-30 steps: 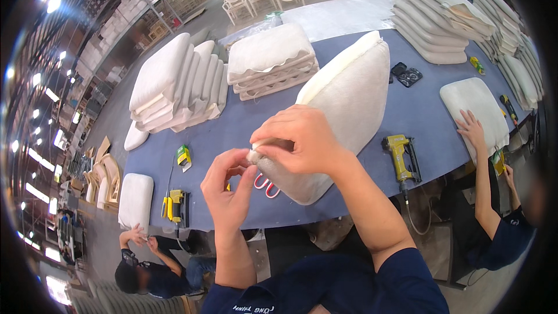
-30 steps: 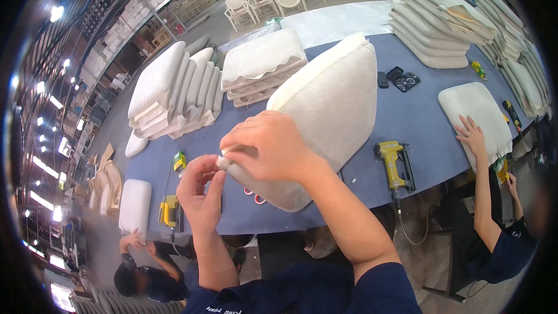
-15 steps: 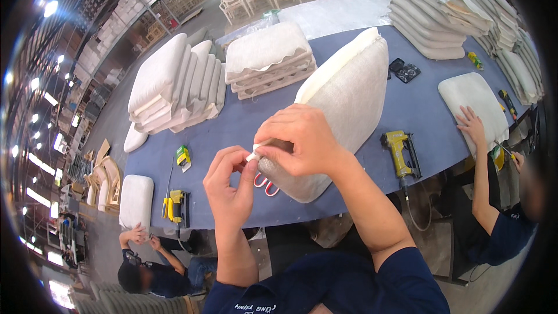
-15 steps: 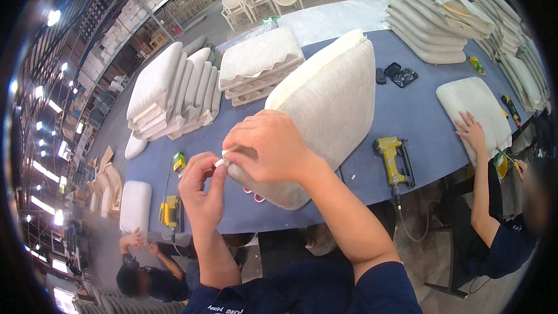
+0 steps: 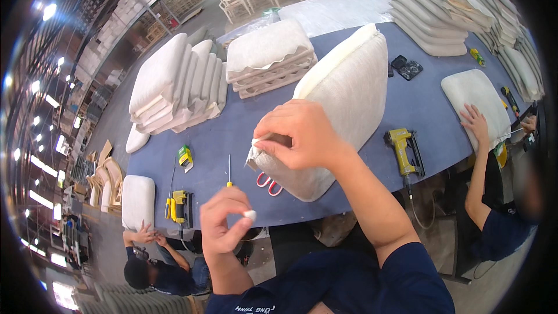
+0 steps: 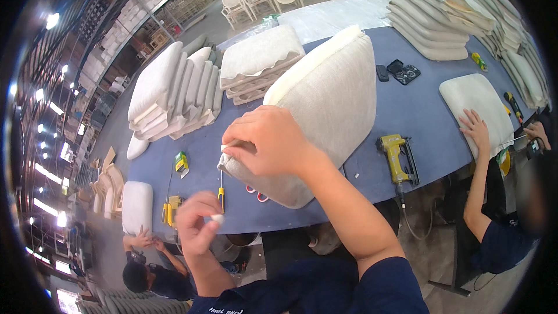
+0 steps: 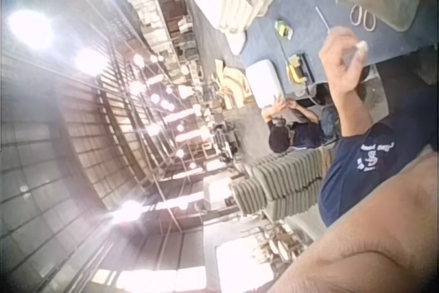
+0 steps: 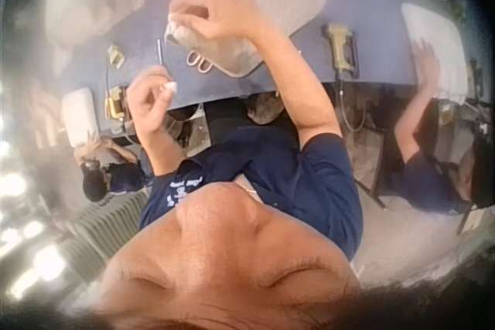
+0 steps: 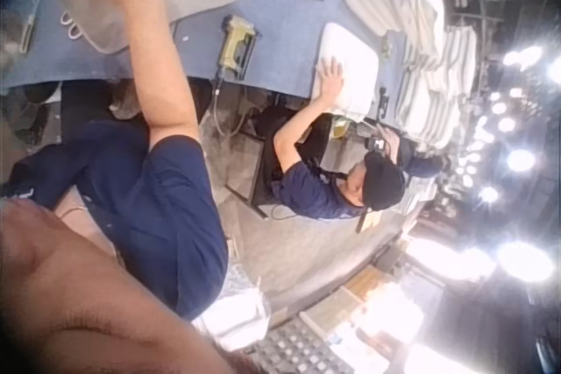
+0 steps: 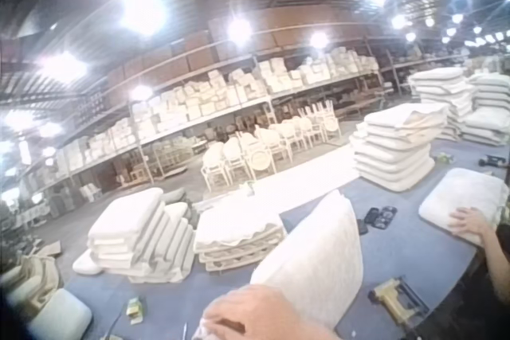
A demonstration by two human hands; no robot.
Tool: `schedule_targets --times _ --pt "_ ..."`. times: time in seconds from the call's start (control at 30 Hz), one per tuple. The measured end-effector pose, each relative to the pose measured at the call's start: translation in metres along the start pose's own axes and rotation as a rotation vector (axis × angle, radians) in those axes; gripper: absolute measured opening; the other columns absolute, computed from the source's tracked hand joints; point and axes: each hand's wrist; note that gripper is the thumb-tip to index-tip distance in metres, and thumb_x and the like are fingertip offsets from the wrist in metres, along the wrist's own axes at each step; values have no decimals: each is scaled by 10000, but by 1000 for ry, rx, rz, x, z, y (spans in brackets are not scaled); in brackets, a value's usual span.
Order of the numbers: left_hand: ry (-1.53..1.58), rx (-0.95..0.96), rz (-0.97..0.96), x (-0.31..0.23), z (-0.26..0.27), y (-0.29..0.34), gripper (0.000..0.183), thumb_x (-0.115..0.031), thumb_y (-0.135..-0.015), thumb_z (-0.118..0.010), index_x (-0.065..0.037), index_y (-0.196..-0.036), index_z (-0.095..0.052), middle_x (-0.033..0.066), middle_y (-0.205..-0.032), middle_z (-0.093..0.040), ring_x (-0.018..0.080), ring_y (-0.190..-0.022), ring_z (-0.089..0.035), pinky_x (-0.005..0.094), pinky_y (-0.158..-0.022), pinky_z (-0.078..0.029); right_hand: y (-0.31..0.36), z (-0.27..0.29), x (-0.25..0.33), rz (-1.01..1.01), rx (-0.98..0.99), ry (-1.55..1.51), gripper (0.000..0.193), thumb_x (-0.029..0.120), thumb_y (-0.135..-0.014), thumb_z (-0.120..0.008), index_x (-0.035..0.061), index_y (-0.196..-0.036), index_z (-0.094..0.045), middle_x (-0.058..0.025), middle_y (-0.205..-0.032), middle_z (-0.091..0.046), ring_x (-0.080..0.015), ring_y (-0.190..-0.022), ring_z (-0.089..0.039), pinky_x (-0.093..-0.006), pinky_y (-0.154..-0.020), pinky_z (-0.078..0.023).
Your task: The person assembles a cushion by folding the fabric edges, trimming excess material with scissors, and securing the seams with a staple gun. The person repeats this process on multiple cushions, using a screwdriver to adjust the fabric and a staple gun to fasten it.
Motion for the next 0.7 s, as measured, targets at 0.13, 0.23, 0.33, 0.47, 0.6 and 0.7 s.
schedule_targets --times 0.13,0.23,0.33,0.47,0.6,0.7 --pt "-100 277 511 36 -5 55 218 -171 -930 -842 22 -936 -742 130 -904 -741 252 -839 -715 374 -796 -564 4 -2 5 38 -16 24 98 209 -856 -859 144 -912 -812 -26 -907 -810 -268 -848 -765 -402 -816 -576" --pt "-280 519 917 93 -15 126 315 -283 -994 -778 29 -953 -757 161 -857 -758 275 -795 -720 412 -761 -568 10 3 6 60 -56 37 117 181 -828 -870 137 -915 -806 -33 -898 -810 -263 -826 -768 -386 -787 -571" --pt "-413 606 1177 172 -23 231 481 -438 -930 -725 40 -955 -774 203 -805 -756 279 -784 -761 459 -741 -591 15 15 14 61 -44 70 117 200 -850 -862 139 -930 -802 -20 -920 -812 -252 -870 -775 -383 -824 -578" --pt "-639 552 1431 253 -31 431 409 -390 -910 -708 7 -924 -804 281 -859 -782 426 -876 -805 534 -765 -627 25 13 26 98 -58 79 115 227 -889 -846 137 -938 -793 -13 -948 -810 -252 -921 -780 -382 -863 -583" --pt "-45 265 1773 238 -51 486 333 -321 -942 -709 -2 -899 -793 220 -792 -778 343 -768 -814 462 -652 -628 33 22 27 159 -153 37 86 178 -857 -844 128 -911 -800 -12 -907 -802 -237 -846 -781 -353 -763 -564" --pt "113 238 1817 250 -84 487 345 -321 -953 -707 9 -887 -784 210 -794 -779 326 -756 -813 444 -645 -631 47 40 36 107 -120 91 89 193 -905 -817 114 -919 -780 -27 -950 -801 -264 -876 -766 -385 -820 -574"
Point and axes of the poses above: each hand's wrist, its own y-axis away from the middle knuckle, its own z-axis out of the back of the hand, x = y × z
